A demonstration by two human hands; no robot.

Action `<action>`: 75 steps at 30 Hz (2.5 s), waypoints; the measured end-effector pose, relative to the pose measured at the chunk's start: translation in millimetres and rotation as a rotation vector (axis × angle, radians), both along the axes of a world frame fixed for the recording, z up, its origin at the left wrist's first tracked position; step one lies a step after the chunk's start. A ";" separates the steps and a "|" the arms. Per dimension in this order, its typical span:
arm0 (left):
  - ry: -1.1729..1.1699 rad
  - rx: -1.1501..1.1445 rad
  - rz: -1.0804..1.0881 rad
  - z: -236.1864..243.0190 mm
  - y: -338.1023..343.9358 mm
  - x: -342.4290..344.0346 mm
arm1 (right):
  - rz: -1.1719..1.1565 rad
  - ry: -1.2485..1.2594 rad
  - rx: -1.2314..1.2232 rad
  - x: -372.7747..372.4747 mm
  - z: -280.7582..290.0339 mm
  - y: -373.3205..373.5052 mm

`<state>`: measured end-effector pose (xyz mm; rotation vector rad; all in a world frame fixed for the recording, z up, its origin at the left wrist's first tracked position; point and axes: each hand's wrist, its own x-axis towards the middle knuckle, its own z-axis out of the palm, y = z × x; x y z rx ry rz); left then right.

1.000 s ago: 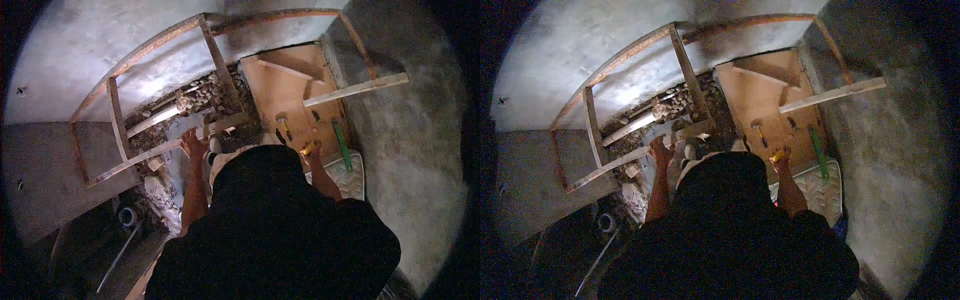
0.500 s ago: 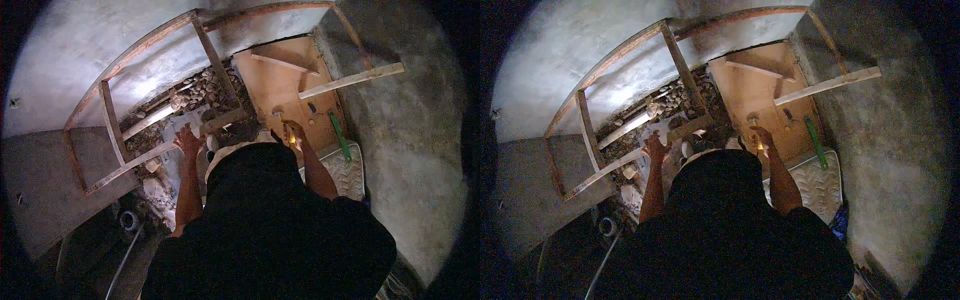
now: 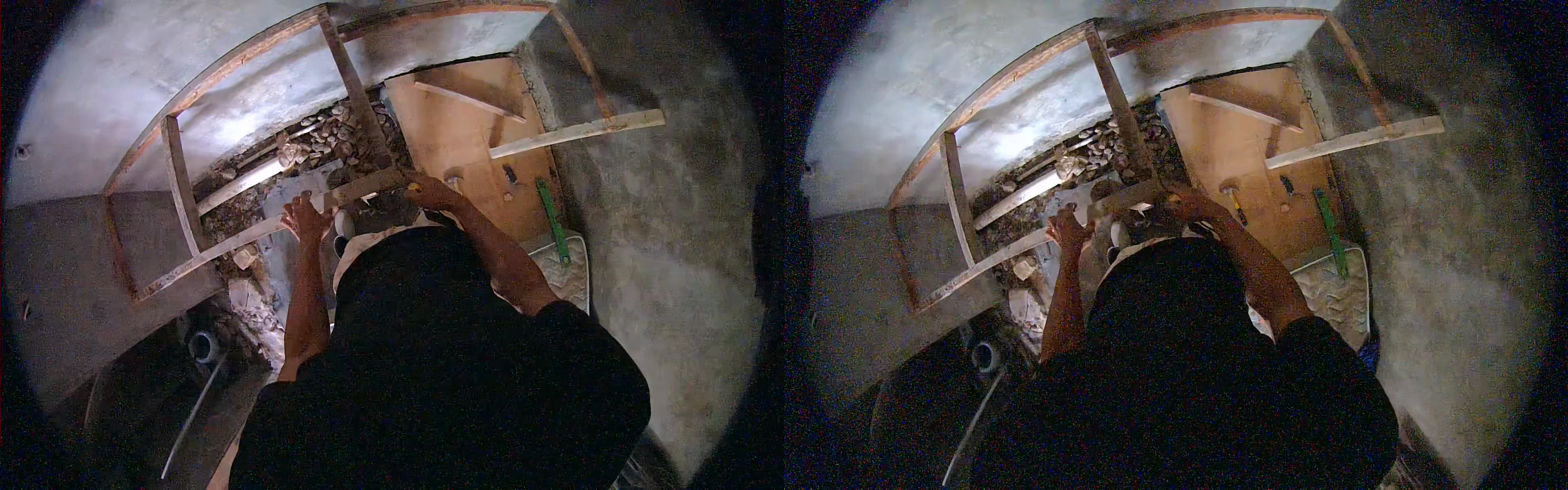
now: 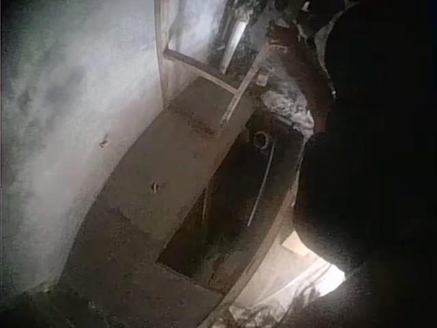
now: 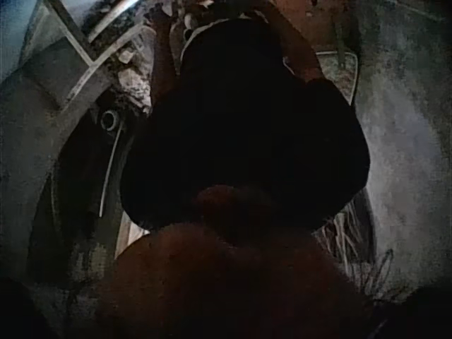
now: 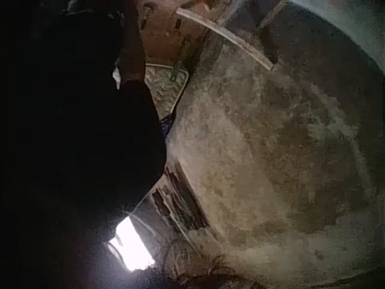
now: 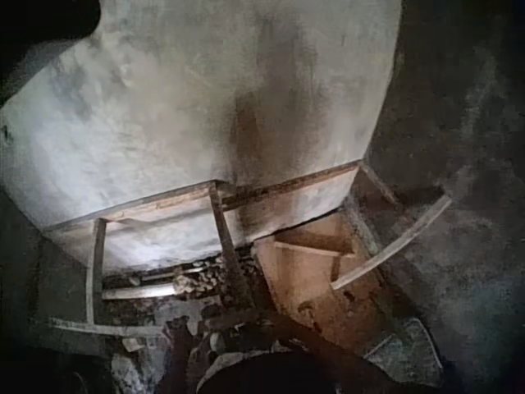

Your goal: Measure and reinforce a wooden frame in a renovation area using a hammer and tape measure.

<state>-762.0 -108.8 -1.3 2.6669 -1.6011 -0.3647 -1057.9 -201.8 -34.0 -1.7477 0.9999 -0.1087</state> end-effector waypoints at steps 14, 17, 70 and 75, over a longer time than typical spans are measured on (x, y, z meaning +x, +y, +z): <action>-0.152 -0.064 -0.027 -28.6 6.6 6.9 | 0.069 0.162 -0.315 20.7 -30.0 -4.6; -0.107 -0.007 -0.032 -16.2 5.9 0.1 | 0.122 -0.179 0.207 26.0 52.4 -3.6; -0.047 -0.090 -0.733 -50.5 -63.4 -98.8 | -1.447 -0.784 0.735 -151.7 -118.0 189.7; 0.082 -0.085 -0.783 -34.2 -72.6 -117.6 | -1.454 -0.513 0.674 -192.0 -190.6 223.1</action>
